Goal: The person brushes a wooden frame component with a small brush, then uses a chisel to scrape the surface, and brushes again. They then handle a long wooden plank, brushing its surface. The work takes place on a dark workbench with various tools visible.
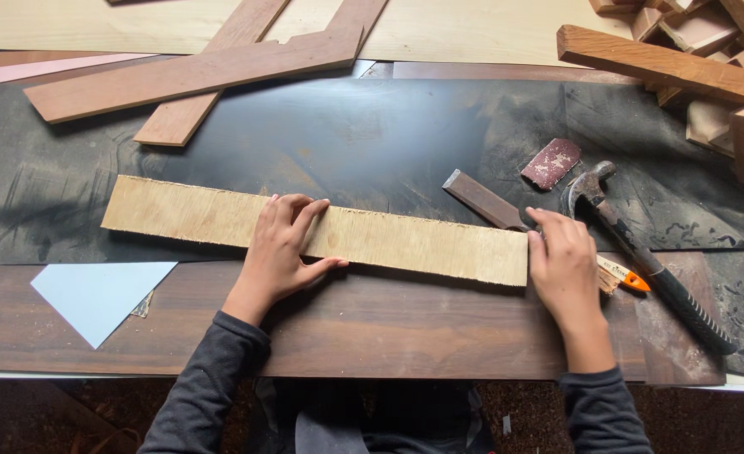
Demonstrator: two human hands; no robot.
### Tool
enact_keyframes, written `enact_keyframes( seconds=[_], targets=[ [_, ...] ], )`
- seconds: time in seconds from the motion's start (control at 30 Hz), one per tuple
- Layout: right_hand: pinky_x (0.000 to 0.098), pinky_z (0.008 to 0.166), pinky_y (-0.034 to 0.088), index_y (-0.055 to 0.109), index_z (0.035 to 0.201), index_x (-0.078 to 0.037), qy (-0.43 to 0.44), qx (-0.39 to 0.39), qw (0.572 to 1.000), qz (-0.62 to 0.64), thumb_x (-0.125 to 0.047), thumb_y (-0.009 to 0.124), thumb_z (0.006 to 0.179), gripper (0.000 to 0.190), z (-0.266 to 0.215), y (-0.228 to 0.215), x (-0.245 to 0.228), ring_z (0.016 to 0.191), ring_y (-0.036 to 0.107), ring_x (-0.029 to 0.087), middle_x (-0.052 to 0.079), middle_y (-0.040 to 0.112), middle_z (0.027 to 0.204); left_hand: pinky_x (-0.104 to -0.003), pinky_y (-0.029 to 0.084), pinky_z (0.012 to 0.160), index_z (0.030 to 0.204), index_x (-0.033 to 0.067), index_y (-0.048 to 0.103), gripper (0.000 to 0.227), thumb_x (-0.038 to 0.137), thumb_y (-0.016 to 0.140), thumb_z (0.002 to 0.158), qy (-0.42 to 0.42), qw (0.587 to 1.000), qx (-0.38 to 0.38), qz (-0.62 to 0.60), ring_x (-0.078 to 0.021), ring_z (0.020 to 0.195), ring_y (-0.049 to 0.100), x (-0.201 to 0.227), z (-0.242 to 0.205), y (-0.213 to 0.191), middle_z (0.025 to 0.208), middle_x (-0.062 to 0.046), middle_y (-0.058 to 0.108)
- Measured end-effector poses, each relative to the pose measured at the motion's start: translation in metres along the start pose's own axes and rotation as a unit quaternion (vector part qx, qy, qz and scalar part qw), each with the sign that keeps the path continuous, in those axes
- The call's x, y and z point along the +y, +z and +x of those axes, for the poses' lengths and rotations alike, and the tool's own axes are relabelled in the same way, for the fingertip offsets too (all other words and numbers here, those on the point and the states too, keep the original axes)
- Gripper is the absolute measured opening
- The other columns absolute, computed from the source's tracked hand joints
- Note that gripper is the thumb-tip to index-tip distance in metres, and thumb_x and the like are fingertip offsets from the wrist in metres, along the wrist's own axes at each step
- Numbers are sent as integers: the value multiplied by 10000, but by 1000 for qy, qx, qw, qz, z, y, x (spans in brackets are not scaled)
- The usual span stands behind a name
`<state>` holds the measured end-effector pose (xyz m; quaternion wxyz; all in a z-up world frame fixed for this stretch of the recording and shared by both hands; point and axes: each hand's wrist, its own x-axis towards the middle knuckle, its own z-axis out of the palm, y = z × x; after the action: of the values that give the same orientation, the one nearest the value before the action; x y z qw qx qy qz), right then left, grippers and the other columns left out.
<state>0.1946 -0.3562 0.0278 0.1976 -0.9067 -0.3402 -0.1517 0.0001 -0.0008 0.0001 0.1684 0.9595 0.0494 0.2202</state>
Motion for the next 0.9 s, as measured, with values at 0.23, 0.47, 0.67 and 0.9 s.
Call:
enact_keyframes(
  seconds=[0.23,0.47,0.67,0.9],
  targets=[
    [424,960,456,692,1252,-94,-17,-32,999,-25,-168,649,963,301,-1,-12,12,1122,611,285,85,679,1191,-571,297,1197,1408,90,535,910,673,761,747,-11,1000,6,-4,-363,1277,493,3,-2,2,1307,-160,511],
    [404,938,459,696,1197,-98,-12,-24,999,-42,-178,716,898,310,-5,-13,13,1101,627,263,70,687,1171,-566,298,1200,1410,105,536,914,688,756,741,-18,1000,-1,1,-353,1279,492,3,-4,4,1307,-152,512],
    [394,902,456,678,1176,-57,11,2,999,-45,-146,702,945,249,-5,-7,12,1090,631,259,88,688,1155,-563,291,1197,1415,111,537,916,695,748,741,-20,1000,-5,9,-354,1290,482,2,-3,6,1308,-155,511],
    [410,933,487,667,1179,-45,15,51,997,-62,-131,717,941,258,-12,-4,11,1101,625,291,105,678,1169,-562,293,1207,1420,112,538,900,690,737,759,-18,1000,-1,8,-350,1298,480,3,-5,6,1320,-154,511]
  ],
)
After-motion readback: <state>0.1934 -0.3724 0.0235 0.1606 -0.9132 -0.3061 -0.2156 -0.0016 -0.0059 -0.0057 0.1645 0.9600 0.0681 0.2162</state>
